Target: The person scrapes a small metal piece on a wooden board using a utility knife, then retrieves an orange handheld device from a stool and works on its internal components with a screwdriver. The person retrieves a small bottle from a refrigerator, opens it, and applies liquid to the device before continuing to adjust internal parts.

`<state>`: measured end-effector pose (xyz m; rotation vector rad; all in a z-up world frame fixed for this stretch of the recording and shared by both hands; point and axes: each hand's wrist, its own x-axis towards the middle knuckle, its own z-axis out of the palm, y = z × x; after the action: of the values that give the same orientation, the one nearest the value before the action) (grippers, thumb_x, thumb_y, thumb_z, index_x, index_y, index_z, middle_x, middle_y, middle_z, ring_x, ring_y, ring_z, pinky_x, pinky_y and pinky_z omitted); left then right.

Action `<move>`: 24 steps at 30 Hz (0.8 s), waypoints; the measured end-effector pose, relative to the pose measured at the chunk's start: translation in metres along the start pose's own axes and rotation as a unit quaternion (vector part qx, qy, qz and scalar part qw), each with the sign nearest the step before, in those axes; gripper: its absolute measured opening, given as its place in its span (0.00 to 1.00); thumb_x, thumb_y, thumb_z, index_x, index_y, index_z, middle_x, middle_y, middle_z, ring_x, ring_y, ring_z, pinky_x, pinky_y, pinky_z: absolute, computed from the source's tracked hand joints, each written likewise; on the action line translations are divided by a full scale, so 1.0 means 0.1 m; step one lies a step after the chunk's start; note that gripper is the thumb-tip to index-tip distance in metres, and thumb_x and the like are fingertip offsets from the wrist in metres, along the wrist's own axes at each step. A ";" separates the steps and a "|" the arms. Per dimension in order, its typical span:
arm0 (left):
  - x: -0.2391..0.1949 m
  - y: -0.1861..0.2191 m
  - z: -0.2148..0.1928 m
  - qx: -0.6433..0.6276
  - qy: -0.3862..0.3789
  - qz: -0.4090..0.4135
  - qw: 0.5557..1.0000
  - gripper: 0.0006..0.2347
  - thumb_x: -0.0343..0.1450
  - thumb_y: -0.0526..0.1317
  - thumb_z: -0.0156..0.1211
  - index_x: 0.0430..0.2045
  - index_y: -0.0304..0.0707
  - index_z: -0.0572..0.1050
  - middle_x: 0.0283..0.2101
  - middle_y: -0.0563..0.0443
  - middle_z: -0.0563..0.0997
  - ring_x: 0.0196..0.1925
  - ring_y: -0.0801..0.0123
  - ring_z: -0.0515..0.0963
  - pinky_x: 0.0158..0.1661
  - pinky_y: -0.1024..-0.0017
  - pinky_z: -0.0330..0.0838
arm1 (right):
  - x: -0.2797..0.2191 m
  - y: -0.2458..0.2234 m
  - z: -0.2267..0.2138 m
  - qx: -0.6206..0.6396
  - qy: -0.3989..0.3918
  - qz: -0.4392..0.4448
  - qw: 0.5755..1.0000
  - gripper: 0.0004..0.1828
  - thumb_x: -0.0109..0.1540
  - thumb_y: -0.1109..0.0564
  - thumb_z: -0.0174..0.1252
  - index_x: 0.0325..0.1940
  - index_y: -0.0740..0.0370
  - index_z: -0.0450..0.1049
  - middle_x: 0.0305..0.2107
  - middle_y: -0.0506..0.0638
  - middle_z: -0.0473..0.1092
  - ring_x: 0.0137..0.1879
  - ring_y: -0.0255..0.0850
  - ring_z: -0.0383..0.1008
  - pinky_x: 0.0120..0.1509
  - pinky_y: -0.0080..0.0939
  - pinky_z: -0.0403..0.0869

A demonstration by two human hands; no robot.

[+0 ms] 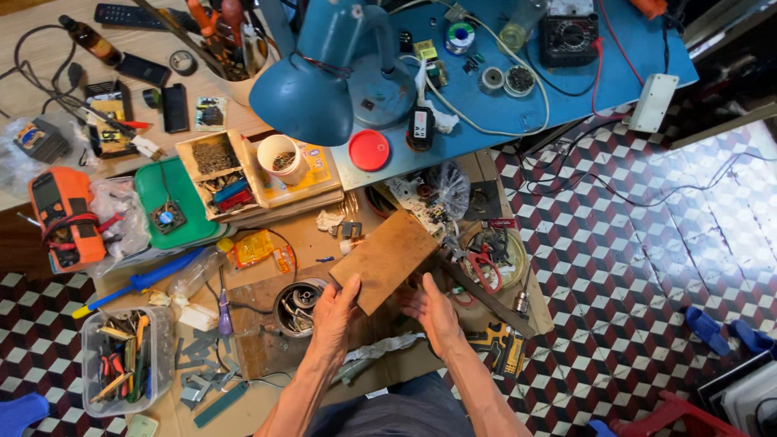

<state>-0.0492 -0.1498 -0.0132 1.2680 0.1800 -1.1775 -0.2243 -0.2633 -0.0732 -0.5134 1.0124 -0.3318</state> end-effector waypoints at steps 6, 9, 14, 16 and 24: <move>0.08 -0.25 0.67 0.242 -0.004 0.061 0.968 0.18 0.71 0.42 0.67 0.48 0.28 0.70 0.41 0.34 0.73 0.37 0.62 0.71 0.37 0.61 0.67 | -0.45 -0.15 -0.25 -0.115 0.128 -0.105 0.979 0.32 0.67 0.38 0.48 0.58 0.68 0.76 0.47 0.58 0.79 0.51 0.45 0.78 0.58 0.46 0.73; 0.10 -0.32 1.18 0.409 -0.036 0.129 0.903 0.18 0.67 0.44 0.68 0.45 0.35 0.72 0.37 0.44 0.83 0.37 0.62 0.82 0.40 0.64 0.76 | -0.71 -0.49 -0.38 -0.268 0.258 -0.171 0.912 0.31 0.68 0.38 0.44 0.62 0.64 0.74 0.54 0.55 0.75 0.59 0.43 0.73 0.64 0.43 0.68; 0.00 -0.32 1.65 0.524 -0.069 0.216 0.821 0.17 0.65 0.41 0.68 0.45 0.35 0.73 0.40 0.37 0.82 0.40 0.45 0.82 0.40 0.56 0.75 | -0.89 -1.03 -0.59 -0.209 0.339 -0.362 0.843 0.33 0.72 0.40 0.38 0.68 0.71 0.66 0.62 0.61 0.68 0.69 0.49 0.67 0.73 0.45 0.63; -0.03 -0.35 1.71 0.523 -0.074 0.215 0.822 0.16 0.65 0.41 0.67 0.44 0.36 0.73 0.40 0.38 0.82 0.40 0.44 0.82 0.41 0.55 0.75 | -0.81 -1.02 -0.62 -0.160 0.365 -0.388 0.831 0.35 0.73 0.40 0.36 0.71 0.71 0.62 0.65 0.61 0.66 0.72 0.50 0.65 0.76 0.45 0.61; -0.05 -0.38 1.84 0.496 0.001 0.183 0.849 0.17 0.63 0.45 0.67 0.39 0.33 0.73 0.36 0.37 0.82 0.40 0.46 0.83 0.41 0.55 0.76 | -0.10 -0.71 -0.81 -0.296 0.257 -0.306 0.868 0.37 0.74 0.39 0.28 0.76 0.69 0.53 0.73 0.62 0.52 0.78 0.51 0.51 0.80 0.48 0.49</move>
<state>-0.1674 -0.2881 0.0331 2.0767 -0.7484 -0.9263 -0.3012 -0.3384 -0.0613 -1.3713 1.4642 -0.7570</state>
